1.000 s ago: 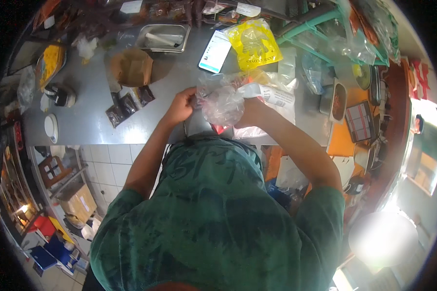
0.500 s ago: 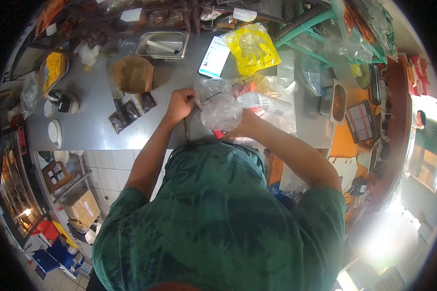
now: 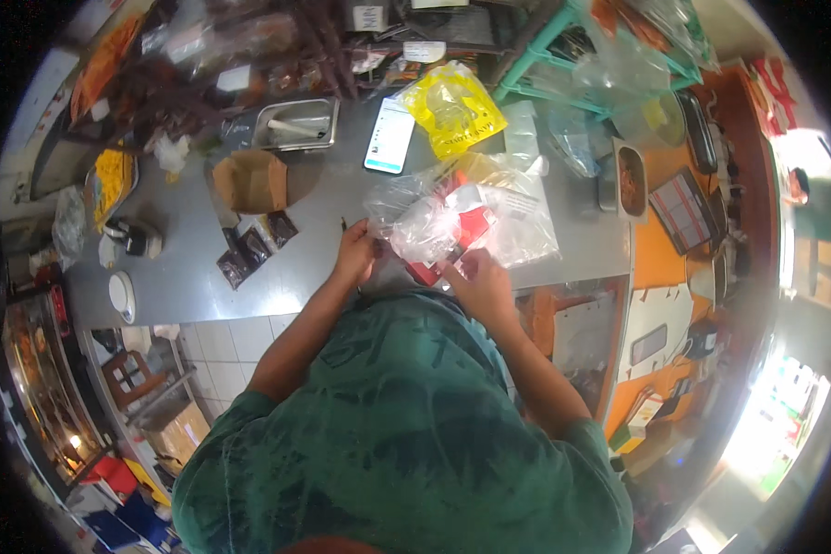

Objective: The person places food items into a small red box, inserts the box and additional packets into a clear plastic bag, seals the bag with tape, and attaches a receipt before handing it to a customer at a window.

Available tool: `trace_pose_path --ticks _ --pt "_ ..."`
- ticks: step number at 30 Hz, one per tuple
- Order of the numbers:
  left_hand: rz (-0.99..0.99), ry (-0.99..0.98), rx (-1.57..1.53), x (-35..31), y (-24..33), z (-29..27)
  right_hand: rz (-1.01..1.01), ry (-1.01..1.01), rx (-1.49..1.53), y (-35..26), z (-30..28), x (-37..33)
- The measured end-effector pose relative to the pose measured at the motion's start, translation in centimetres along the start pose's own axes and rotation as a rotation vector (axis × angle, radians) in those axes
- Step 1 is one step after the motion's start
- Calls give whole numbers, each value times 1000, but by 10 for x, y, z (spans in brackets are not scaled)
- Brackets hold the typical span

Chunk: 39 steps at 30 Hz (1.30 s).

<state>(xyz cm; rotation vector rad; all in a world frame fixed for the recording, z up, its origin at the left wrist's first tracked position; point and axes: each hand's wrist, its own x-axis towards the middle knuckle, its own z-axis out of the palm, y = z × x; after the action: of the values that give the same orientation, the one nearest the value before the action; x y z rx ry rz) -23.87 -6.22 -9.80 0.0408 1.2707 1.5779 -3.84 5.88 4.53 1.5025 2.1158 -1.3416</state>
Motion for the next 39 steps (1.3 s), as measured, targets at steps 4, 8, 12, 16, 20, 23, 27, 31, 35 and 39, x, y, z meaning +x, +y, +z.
trace_pose_path --ticks 4,8,12,16,20,23,27,31,35,39 --pt "70 -69 113 -10 -6 11 183 -302 1313 39 58 18" --pt "333 -1 444 -13 16 24 72 -258 1567 37 78 22" --pt "327 44 532 6 26 17 38 -263 1558 30 68 19" --pt "334 96 606 18 37 12 21 -281 1524 35 59 21" --pt "368 173 641 26 39 18 50 -282 1482 36 56 21" --pt "387 261 720 39 38 17 71 -254 1482 36 59 20" --pt "396 321 790 51 44 30 40 -186 1522 35 60 18" --pt "485 386 651 83 44 11 87 -161 1508 41 57 6" --pt "521 288 874 112 97 14 52 -395 1250 49 44 -32" --pt "661 96 1054 77 108 24 -58 -568 1247 57 57 -19"
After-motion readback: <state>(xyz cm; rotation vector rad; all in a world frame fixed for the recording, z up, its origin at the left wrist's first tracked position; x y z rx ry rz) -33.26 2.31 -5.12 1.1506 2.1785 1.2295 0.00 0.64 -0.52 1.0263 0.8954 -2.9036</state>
